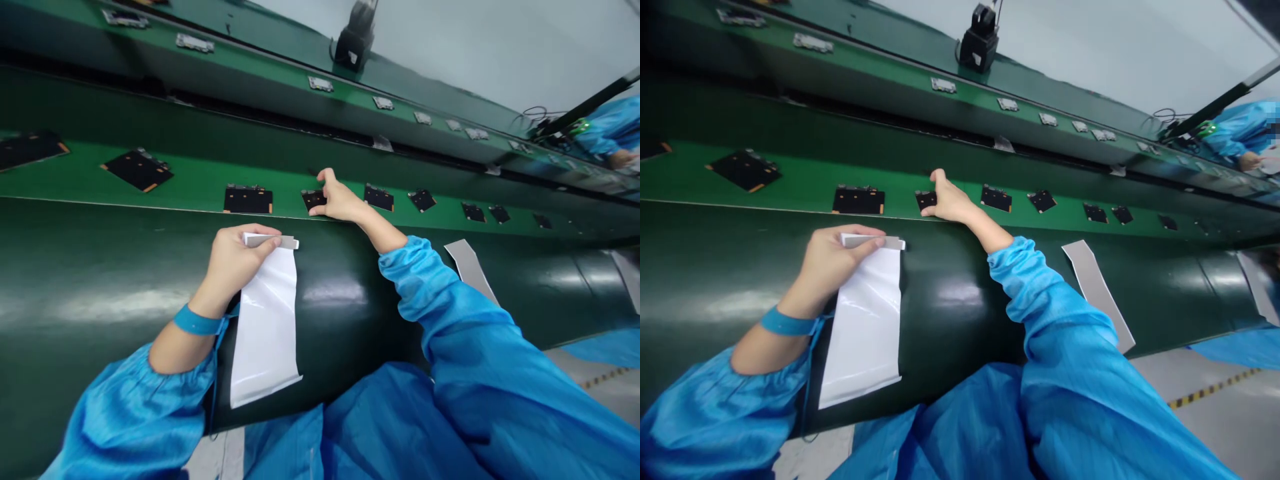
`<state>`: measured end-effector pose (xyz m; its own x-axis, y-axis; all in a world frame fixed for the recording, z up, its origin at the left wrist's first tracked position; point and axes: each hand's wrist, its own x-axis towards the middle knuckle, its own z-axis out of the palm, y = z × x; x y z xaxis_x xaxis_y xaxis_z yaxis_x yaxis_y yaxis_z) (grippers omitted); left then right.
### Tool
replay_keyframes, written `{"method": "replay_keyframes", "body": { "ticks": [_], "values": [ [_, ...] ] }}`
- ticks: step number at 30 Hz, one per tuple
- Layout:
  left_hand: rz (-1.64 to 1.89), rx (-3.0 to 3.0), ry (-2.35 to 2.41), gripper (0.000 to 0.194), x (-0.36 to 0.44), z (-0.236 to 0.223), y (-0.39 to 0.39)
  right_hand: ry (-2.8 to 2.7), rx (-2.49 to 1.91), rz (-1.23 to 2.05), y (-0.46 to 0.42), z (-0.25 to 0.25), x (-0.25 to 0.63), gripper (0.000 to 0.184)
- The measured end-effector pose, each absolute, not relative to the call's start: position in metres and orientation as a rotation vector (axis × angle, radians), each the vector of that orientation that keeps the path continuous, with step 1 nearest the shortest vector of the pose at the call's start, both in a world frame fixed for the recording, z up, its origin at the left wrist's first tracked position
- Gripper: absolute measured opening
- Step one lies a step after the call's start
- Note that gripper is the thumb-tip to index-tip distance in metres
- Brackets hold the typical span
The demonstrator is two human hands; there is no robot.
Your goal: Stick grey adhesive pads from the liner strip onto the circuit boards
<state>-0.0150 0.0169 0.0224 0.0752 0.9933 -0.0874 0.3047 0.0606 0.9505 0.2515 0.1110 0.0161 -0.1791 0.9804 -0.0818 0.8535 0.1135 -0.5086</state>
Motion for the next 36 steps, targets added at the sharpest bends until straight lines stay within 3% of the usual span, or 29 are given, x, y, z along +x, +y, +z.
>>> {"method": "replay_keyframes", "body": {
  "ticks": [4,9,17,20,24,30,36],
  "values": [
    [0.924,1.425,1.348,0.019,-0.014,0.022,0.018,-2.039,-1.615,0.608,0.108,0.013,0.233,0.07],
    [0.928,1.443,1.347,0.02,-0.013,0.026,0.017,-2.325,-1.276,0.653,0.118,0.01,0.182,0.081],
    [0.936,1.41,1.314,0.022,-0.013,0.021,0.016,-2.377,-1.28,0.592,0.141,0.012,0.181,0.082],
    [0.929,1.399,1.323,0.019,-0.012,0.019,0.016,-2.275,-1.333,0.627,0.144,0.019,0.168,0.065],
    [0.933,1.407,1.311,0.017,-0.012,0.021,0.015,-2.106,-1.49,0.963,0.151,0.021,0.142,0.011],
    [0.945,1.39,1.307,0.018,-0.011,0.021,0.014,-2.023,-1.553,1.243,0.158,0.022,0.133,0.008],
    [0.953,1.395,1.299,0.014,-0.011,0.02,0.013,-2.256,-1.548,1.101,0.154,0.037,0.141,0.013]
  ]
}}
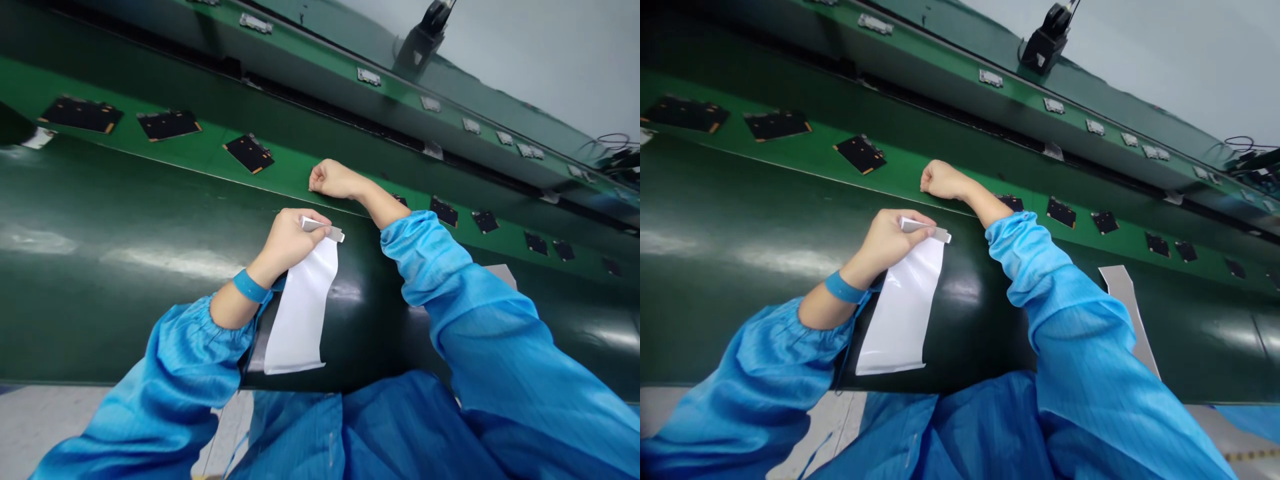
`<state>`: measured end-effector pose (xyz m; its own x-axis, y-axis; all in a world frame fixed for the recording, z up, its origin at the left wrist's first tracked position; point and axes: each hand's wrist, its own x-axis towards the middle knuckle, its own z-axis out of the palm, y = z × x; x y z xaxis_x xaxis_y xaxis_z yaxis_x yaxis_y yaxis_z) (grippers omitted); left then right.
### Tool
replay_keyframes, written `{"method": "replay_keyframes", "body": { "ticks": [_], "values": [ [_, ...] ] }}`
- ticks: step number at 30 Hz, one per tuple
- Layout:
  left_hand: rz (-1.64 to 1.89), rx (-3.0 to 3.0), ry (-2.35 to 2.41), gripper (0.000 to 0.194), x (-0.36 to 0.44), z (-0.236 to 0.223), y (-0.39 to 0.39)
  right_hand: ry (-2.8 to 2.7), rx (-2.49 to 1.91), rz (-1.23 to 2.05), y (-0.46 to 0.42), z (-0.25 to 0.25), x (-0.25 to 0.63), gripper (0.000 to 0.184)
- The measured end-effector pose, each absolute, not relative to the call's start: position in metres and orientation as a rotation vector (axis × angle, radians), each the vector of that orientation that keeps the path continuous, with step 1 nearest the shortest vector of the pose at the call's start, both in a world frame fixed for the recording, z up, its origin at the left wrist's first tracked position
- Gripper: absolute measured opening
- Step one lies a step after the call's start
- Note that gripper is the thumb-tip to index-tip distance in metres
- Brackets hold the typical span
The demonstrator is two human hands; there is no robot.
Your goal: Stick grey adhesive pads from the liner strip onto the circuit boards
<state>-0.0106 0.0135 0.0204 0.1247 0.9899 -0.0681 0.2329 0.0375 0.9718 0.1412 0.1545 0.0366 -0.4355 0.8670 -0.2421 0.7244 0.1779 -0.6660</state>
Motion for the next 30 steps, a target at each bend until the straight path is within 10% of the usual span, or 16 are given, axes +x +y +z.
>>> {"method": "replay_keyframes", "body": {
  "ticks": [21,30],
  "values": [
    [0.95,1.42,1.306,0.015,-0.01,0.023,0.013,-2.594,-1.605,0.889,0.147,0.046,0.177,0.019],
    [0.962,1.383,1.333,0.022,-0.013,0.022,0.017,-2.373,-1.815,0.323,0.12,0.033,0.189,0.016]
  ]
}}
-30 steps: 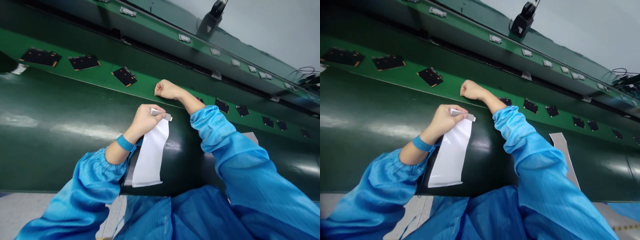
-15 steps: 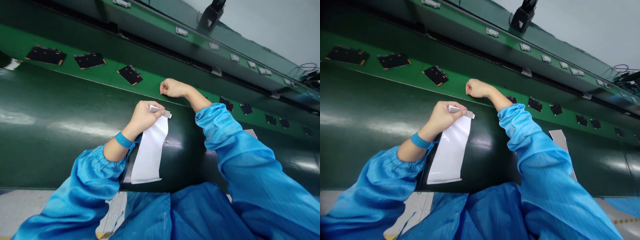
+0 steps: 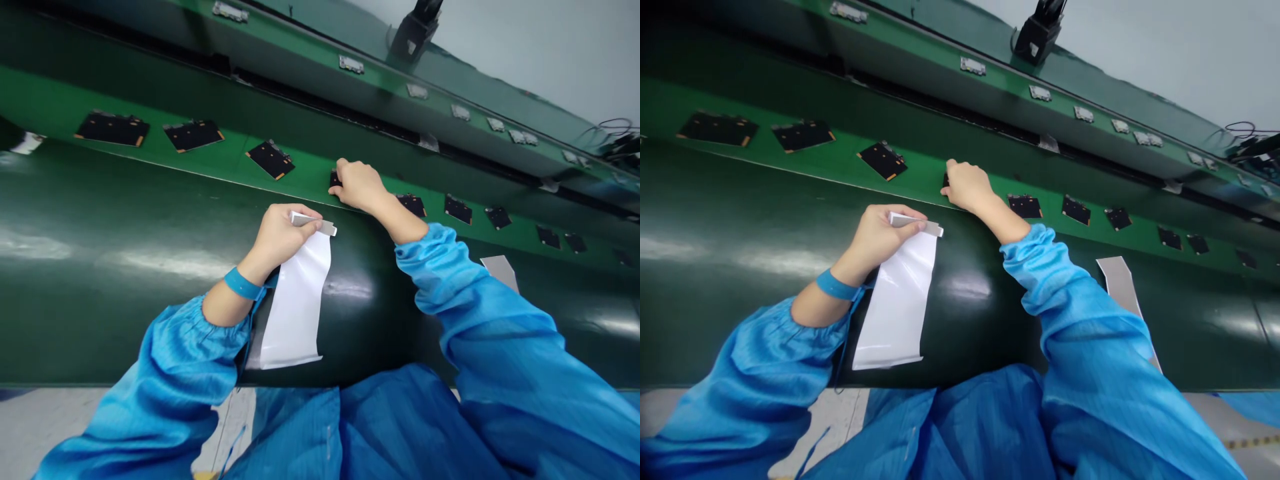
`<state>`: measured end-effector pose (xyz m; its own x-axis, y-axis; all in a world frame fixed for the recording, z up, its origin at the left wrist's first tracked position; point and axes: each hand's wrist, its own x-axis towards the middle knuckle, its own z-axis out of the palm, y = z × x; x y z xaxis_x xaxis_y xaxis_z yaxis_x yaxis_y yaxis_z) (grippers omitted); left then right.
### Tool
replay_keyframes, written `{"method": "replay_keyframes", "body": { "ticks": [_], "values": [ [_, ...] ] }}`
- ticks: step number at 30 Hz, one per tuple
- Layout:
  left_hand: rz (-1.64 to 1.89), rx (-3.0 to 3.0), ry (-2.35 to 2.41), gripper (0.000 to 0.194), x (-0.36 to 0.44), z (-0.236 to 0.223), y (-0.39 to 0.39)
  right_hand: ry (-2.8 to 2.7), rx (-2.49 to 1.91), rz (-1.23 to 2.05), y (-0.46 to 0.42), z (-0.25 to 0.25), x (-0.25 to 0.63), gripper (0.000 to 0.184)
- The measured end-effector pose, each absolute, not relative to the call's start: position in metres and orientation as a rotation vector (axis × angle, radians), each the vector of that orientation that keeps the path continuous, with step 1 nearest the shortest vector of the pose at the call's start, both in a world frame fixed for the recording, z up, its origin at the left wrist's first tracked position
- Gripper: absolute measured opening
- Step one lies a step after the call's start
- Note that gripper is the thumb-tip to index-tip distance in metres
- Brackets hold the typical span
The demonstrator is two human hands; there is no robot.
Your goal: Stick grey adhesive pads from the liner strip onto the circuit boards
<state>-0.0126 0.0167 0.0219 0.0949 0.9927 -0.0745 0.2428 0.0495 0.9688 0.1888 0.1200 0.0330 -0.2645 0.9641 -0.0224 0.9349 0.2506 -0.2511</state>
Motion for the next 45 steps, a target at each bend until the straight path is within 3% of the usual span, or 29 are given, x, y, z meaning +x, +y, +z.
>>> {"method": "replay_keyframes", "body": {
  "ticks": [2,6,11,19,23,28,34,38,45],
  "values": [
    [0.97,1.375,1.338,0.022,-0.013,0.021,0.017,-2.255,-1.605,0.553,0.101,0.029,0.195,0.009],
    [0.974,1.38,1.373,0.021,-0.014,0.019,0.018,-2.104,-1.137,1.049,0.059,0.019,0.202,0.016],
    [0.98,1.354,1.412,0.019,-0.014,0.019,0.018,-2.046,-1.086,0.96,0.035,0.016,0.2,0.008],
    [0.969,1.355,1.441,0.02,-0.014,0.023,0.017,-2.069,-0.987,0.707,0.032,0.011,0.196,0.009],
    [0.958,1.366,1.456,0.021,-0.014,0.023,0.017,-1.932,-1.027,0.755,0.032,0.007,0.194,0.002],
    [0.938,1.373,1.45,0.02,-0.013,0.025,0.017,-1.92,-1.022,0.86,0.032,0.004,0.19,0.017],
    [0.954,1.356,1.423,0.019,-0.012,0.024,0.017,-1.945,-1.022,0.738,0.028,0.01,0.189,0.014],
    [0.955,1.337,1.401,0.018,-0.012,0.02,0.017,-1.758,-1.172,0.737,0.066,0.01,0.186,0.021],
    [0.948,1.36,1.348,0.017,-0.01,0.016,0.016,-1.657,-1.393,1.01,0.177,-0.006,0.139,0.039]
  ]
}}
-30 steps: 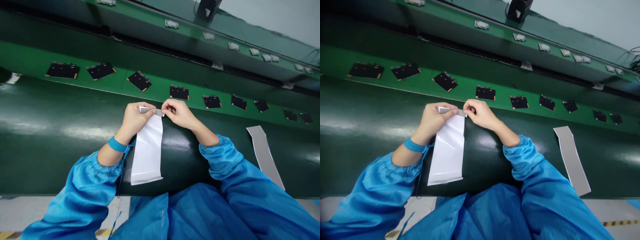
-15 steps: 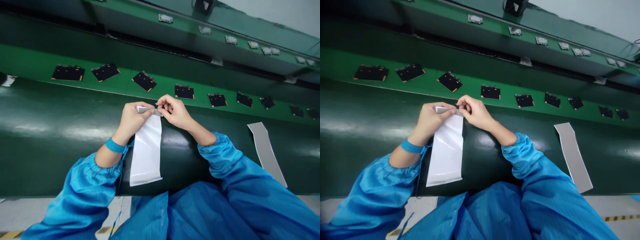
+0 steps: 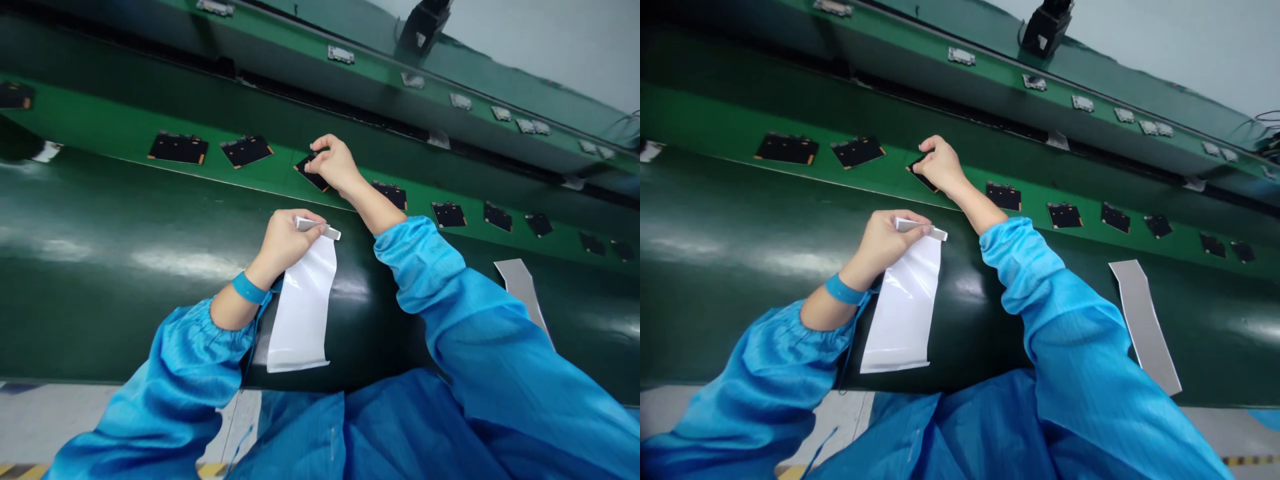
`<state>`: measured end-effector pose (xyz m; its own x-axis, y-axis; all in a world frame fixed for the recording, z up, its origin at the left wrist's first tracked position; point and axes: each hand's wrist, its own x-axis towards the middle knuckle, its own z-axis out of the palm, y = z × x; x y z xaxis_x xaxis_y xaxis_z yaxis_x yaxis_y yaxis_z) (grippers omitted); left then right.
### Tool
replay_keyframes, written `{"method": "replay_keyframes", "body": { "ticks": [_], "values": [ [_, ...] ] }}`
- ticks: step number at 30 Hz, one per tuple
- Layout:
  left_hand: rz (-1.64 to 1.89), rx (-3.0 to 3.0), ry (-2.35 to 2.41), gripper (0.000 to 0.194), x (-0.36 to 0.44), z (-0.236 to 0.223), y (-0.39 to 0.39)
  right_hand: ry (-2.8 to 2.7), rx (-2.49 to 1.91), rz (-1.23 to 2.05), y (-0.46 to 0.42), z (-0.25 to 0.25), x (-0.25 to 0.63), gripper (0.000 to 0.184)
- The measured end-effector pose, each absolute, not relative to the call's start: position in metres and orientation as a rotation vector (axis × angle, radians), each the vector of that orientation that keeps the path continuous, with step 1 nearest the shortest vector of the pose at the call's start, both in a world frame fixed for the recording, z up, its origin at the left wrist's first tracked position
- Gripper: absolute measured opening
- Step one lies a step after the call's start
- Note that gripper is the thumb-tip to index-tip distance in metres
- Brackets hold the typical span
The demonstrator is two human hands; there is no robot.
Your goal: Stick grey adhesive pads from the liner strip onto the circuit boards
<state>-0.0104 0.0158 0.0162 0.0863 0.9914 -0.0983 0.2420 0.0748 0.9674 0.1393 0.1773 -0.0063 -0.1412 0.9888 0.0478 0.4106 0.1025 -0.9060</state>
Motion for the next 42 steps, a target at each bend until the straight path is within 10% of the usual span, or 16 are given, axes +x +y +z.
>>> {"method": "replay_keyframes", "body": {
  "ticks": [42],
  "values": [
    [1.018,1.37,1.283,0.007,-0.006,0.02,0.014,-2.079,-1.632,0.539,0.21,0.015,0.21,0.055]
  ]
}}
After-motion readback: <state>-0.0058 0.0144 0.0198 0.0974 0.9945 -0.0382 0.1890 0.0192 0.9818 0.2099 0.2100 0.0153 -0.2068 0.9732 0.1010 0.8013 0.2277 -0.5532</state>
